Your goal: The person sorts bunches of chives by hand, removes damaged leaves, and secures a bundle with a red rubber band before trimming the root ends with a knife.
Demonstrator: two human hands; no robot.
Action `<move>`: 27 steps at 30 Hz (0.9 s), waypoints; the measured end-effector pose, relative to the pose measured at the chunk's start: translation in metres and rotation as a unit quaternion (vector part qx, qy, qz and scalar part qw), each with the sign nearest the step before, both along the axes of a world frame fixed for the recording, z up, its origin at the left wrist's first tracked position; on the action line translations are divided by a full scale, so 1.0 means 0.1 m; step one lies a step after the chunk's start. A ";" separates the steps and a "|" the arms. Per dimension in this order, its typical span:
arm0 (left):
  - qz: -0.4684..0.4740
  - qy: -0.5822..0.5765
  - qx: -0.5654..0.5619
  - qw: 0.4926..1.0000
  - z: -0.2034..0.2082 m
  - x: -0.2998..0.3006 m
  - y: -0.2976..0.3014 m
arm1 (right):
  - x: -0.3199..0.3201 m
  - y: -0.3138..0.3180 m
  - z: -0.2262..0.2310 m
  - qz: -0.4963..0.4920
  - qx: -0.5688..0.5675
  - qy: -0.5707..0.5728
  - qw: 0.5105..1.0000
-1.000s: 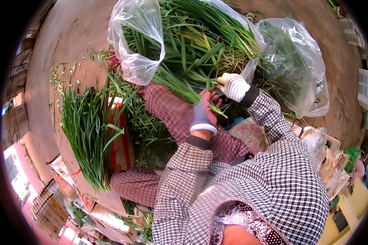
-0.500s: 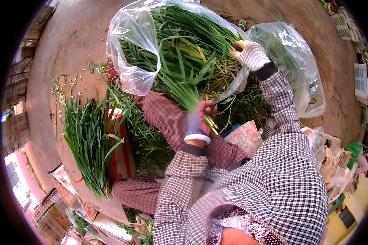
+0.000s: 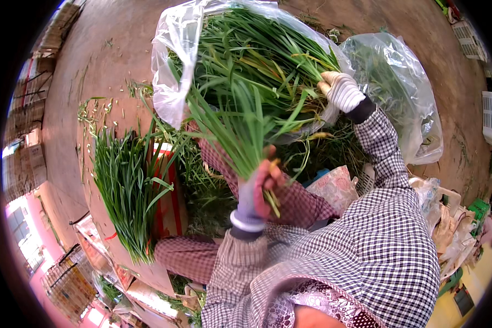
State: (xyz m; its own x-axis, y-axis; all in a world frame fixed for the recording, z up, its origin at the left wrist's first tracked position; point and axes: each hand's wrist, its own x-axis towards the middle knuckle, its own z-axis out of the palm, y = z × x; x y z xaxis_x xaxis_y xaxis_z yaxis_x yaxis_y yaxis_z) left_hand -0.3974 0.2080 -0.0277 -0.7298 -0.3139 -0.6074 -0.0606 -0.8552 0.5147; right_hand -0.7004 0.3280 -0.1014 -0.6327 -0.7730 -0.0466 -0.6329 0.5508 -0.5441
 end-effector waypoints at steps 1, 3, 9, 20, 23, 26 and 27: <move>0.030 -0.017 0.035 0.999 -0.19 -0.01 0.02 | 0.15 0.04 0.07 0.017 -0.041 -0.029 0.999; 0.045 -0.048 0.041 0.997 -0.39 -0.03 0.04 | 0.53 0.09 0.16 0.018 -0.092 -0.117 0.989; 0.043 -0.090 -0.080 0.992 -0.57 -0.17 0.13 | 1.79 0.00 0.17 0.099 -0.136 -0.215 0.962; 0.002 -0.063 -0.128 0.990 -0.81 0.03 0.10 | 0.92 0.22 -0.33 0.043 0.091 -0.022 0.995; -0.009 -0.059 -0.075 0.995 -0.54 -0.04 0.15 | 0.97 0.19 -0.35 0.120 0.172 -0.020 0.977; -0.008 -0.063 -0.056 0.996 -0.44 -0.10 0.23 | 0.93 0.10 -0.39 0.193 0.215 -0.016 0.957; -0.006 -0.062 -0.072 0.995 -0.45 -0.12 0.26 | 0.94 0.09 -0.39 0.210 0.172 0.009 0.962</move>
State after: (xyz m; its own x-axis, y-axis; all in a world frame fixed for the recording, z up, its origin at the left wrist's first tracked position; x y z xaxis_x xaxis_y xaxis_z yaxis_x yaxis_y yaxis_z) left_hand -0.4096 0.2343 -0.0727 -0.6568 -0.3955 -0.6420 -0.1408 -0.7721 0.6197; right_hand -0.6066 0.3365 -0.1400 -0.2699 -0.9018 -0.3374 -0.8468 0.3891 -0.3626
